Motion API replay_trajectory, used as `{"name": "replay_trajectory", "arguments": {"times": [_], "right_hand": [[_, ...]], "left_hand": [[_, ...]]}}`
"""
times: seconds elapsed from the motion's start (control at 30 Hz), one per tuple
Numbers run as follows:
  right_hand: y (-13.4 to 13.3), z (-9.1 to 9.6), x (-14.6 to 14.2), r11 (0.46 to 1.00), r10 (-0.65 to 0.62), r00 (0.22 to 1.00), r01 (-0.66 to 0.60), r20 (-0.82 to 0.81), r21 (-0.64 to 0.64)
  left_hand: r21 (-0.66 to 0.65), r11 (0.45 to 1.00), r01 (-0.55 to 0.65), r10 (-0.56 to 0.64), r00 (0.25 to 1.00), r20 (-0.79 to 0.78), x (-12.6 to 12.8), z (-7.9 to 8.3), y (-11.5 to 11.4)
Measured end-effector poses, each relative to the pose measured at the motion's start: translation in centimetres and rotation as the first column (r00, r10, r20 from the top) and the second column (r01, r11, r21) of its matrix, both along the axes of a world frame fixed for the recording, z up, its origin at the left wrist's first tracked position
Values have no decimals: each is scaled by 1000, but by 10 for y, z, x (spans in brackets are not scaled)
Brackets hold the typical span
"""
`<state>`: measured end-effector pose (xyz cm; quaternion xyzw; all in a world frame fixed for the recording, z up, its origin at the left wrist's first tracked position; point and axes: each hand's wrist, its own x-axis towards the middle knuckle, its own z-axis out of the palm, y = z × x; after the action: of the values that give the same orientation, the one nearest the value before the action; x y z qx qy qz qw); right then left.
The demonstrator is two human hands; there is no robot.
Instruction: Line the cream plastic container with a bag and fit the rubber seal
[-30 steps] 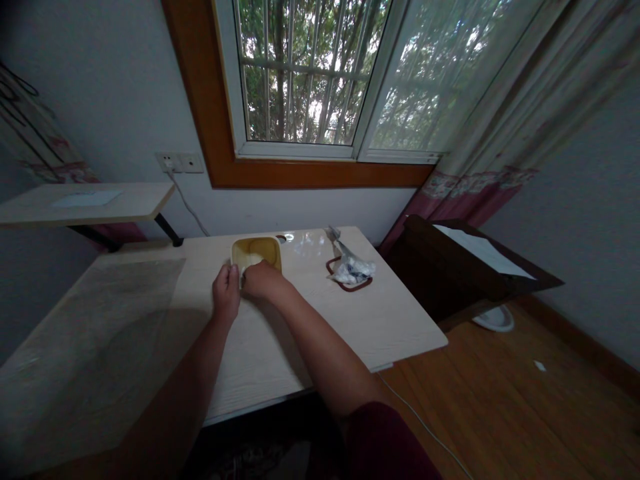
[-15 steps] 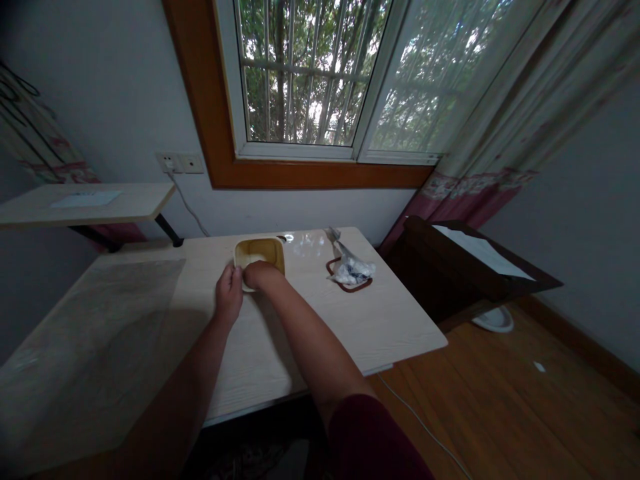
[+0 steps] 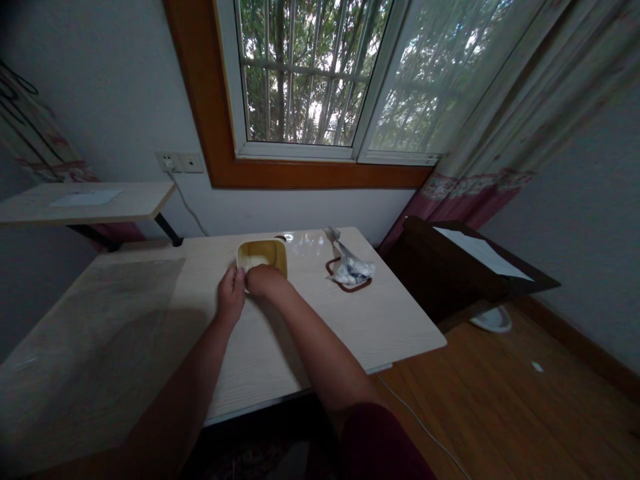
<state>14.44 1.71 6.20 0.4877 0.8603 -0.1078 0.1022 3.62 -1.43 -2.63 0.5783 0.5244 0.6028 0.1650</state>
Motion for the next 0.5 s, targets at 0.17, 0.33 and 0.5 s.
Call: {"name": "replay_trajectory", "arguments": {"times": [0.17, 0.33, 0.5], "right_hand": [[-32, 12, 17, 997, 23, 999, -20, -41, 75], [-61, 26, 38, 992, 27, 999, -23, -32, 128], [-72, 32, 56, 988, -36, 999, 32, 20, 153]], "left_hand": [[12, 999, -31, 31, 999, 35, 4, 0, -5], [22, 997, -68, 68, 998, 1, 10, 2, -9], [39, 995, -86, 88, 995, -41, 9, 5, -9]]}}
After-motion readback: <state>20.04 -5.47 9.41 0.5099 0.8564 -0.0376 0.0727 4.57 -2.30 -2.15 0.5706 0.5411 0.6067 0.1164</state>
